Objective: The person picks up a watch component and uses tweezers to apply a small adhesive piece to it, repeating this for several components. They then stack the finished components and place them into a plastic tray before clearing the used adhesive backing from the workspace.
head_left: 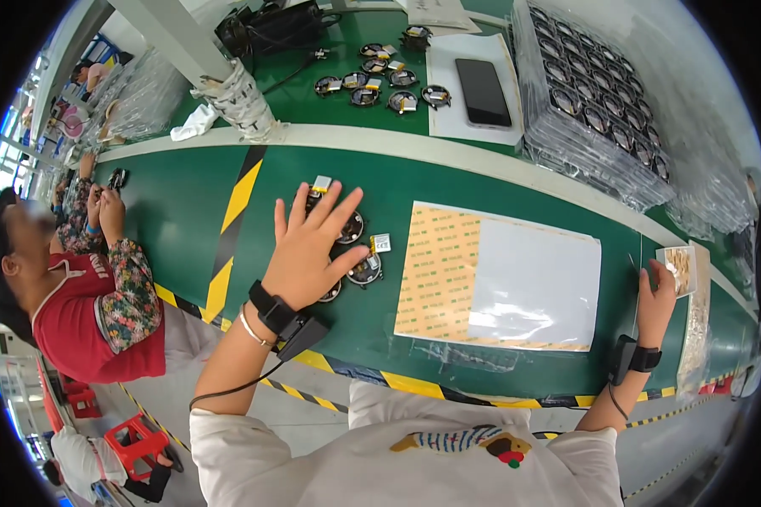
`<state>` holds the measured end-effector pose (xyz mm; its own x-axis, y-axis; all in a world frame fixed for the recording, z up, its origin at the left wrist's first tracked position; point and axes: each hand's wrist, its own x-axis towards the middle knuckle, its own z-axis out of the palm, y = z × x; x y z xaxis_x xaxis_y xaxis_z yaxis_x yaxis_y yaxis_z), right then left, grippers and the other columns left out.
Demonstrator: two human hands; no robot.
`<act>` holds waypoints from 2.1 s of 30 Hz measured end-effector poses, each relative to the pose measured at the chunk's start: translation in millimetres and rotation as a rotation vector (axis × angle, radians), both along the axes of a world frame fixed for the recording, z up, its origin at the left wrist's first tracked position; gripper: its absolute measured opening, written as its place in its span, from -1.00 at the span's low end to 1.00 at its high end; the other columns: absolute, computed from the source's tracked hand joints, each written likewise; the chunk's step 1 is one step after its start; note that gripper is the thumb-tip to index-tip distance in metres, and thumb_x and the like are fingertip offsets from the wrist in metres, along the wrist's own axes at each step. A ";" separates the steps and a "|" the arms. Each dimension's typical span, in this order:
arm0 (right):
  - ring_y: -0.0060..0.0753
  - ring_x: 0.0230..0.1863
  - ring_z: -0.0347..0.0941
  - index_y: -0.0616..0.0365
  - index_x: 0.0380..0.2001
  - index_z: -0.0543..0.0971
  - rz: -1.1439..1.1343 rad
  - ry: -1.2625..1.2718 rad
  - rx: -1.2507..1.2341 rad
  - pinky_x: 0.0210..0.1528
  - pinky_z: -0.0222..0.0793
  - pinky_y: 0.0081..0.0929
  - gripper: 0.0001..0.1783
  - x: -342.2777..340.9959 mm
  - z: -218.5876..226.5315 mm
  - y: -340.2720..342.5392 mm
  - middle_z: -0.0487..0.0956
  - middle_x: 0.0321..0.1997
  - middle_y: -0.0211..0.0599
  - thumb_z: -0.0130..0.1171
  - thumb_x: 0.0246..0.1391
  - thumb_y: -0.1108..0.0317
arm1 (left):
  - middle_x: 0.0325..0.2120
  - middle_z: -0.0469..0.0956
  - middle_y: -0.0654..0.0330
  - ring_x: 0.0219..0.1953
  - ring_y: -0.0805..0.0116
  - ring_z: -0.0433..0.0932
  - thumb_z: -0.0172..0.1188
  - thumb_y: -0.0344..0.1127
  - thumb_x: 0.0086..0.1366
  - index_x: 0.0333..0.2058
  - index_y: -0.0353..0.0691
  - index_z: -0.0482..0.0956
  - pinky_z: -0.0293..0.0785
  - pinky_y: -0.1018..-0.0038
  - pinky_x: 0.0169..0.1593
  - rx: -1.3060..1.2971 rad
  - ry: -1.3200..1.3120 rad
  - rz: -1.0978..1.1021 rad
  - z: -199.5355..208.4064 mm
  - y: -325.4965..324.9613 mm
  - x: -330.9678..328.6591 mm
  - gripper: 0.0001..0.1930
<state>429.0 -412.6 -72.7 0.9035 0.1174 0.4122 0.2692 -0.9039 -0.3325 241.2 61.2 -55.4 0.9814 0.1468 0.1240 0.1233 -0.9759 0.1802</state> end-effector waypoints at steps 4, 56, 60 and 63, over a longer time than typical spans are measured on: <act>-0.10 -0.32 0.46 0.26 -0.25 0.51 0.041 -0.021 -0.319 -0.24 0.36 -0.35 -0.76 -2.8 -11.2 -20.0 0.53 -0.31 -0.14 0.13 -0.02 0.38 | 0.21 0.15 0.09 0.26 -0.15 -0.02 0.20 -0.16 0.08 0.16 0.07 0.26 -0.08 -0.08 0.22 -0.087 -0.039 -0.115 12.2 -33.4 1.4 -0.37; 0.05 -0.23 0.40 0.26 -0.30 0.47 0.023 -0.155 -0.310 -0.18 0.32 -0.21 -0.66 249.7 186.1 -62.3 0.49 -0.27 0.00 0.11 -0.15 0.25 | -0.34 0.51 0.27 -0.25 0.53 0.45 0.17 -0.35 0.18 -0.17 -0.30 0.46 0.38 0.57 -0.12 -0.704 -0.374 0.090 4.1 89.3 200.3 -0.74; 0.03 -0.19 0.42 0.25 -0.30 0.51 0.030 -0.471 -0.394 -0.17 0.31 -0.22 -0.71 260.6 177.5 -63.2 0.50 -0.26 0.00 0.14 0.00 0.23 | -0.20 0.53 -0.01 -0.14 0.16 0.52 0.29 -0.19 0.02 -0.07 -0.26 0.45 0.41 0.37 -0.05 -0.368 -0.404 0.162 -4.0 126.4 268.2 -0.50; 0.07 -0.20 0.44 0.23 -0.23 0.54 -0.072 -0.627 -0.338 -0.16 0.35 -0.23 -0.73 270.0 184.3 -71.7 0.53 -0.31 -0.01 0.11 0.05 0.29 | -0.11 0.49 -0.05 -0.07 0.06 0.48 0.30 -0.21 -0.03 -0.01 -0.23 0.41 0.38 0.32 0.01 -0.380 -0.368 0.180 -13.3 113.2 318.5 -0.43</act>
<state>699.1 -484.3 111.7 0.5190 0.2797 0.8077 0.2539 -0.9527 0.1668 559.7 174.4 -68.7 0.8385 0.4096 0.3593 0.1448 -0.8032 0.5779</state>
